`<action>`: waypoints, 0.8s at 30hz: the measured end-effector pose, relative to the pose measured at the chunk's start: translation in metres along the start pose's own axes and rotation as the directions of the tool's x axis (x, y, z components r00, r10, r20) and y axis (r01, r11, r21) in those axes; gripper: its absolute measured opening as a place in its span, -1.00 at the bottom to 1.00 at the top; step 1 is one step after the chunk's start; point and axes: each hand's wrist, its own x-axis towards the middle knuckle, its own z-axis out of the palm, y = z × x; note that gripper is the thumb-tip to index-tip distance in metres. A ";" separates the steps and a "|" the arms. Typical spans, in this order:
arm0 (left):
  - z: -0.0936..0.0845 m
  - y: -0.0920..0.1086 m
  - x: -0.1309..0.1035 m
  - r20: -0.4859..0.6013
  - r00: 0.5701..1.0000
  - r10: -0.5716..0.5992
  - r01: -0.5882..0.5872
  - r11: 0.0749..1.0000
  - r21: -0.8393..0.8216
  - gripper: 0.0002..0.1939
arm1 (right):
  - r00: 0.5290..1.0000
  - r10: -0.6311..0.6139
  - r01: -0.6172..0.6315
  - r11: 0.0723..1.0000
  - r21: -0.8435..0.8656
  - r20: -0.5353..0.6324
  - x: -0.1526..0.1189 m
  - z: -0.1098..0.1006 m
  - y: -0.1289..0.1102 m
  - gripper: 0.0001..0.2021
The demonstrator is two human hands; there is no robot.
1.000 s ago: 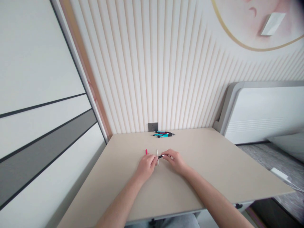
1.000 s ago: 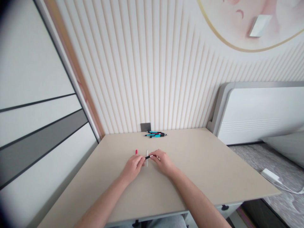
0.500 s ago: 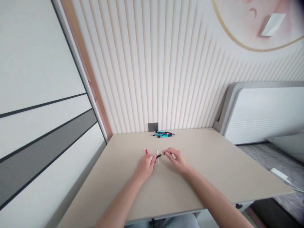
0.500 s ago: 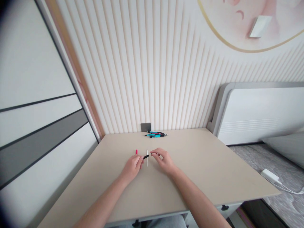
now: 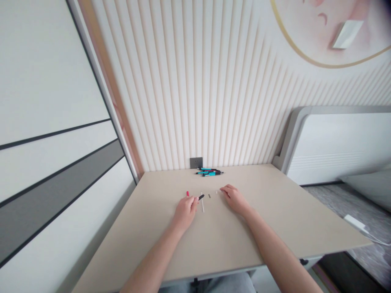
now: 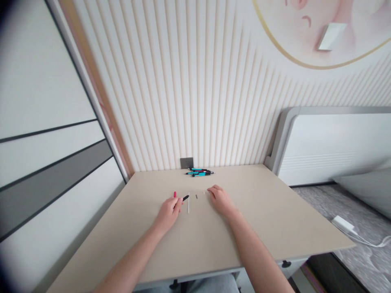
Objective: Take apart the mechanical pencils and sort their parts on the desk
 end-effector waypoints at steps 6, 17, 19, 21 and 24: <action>0.000 0.000 0.000 -0.005 1.000 -0.019 0.019 1.000 0.006 -0.61 | 0.997 0.071 -0.070 0.996 -0.049 0.005 0.000 0.003 0.008 -0.70; 0.001 0.000 -0.001 0.028 0.994 -0.105 0.108 0.983 -0.146 -0.76 | 0.995 0.103 -0.104 0.991 -0.089 -0.014 0.001 -0.001 0.003 -0.62; 0.000 0.000 -0.001 -0.005 0.996 -0.089 0.087 0.985 -0.148 -0.78 | 0.993 0.095 -0.101 0.991 -0.087 -0.070 -0.002 -0.005 -0.004 -0.59; 0.000 0.000 -0.001 -0.044 0.996 -0.074 0.067 0.987 -0.143 -0.80 | 0.986 0.050 -0.058 0.997 -0.048 -0.159 -0.005 -0.005 -0.016 -0.65; 0.002 0.002 -0.002 -0.069 0.997 -0.033 0.024 0.990 -0.140 -0.83 | 0.979 -0.075 0.094 0.991 0.091 -0.190 -0.009 0.006 -0.041 -0.78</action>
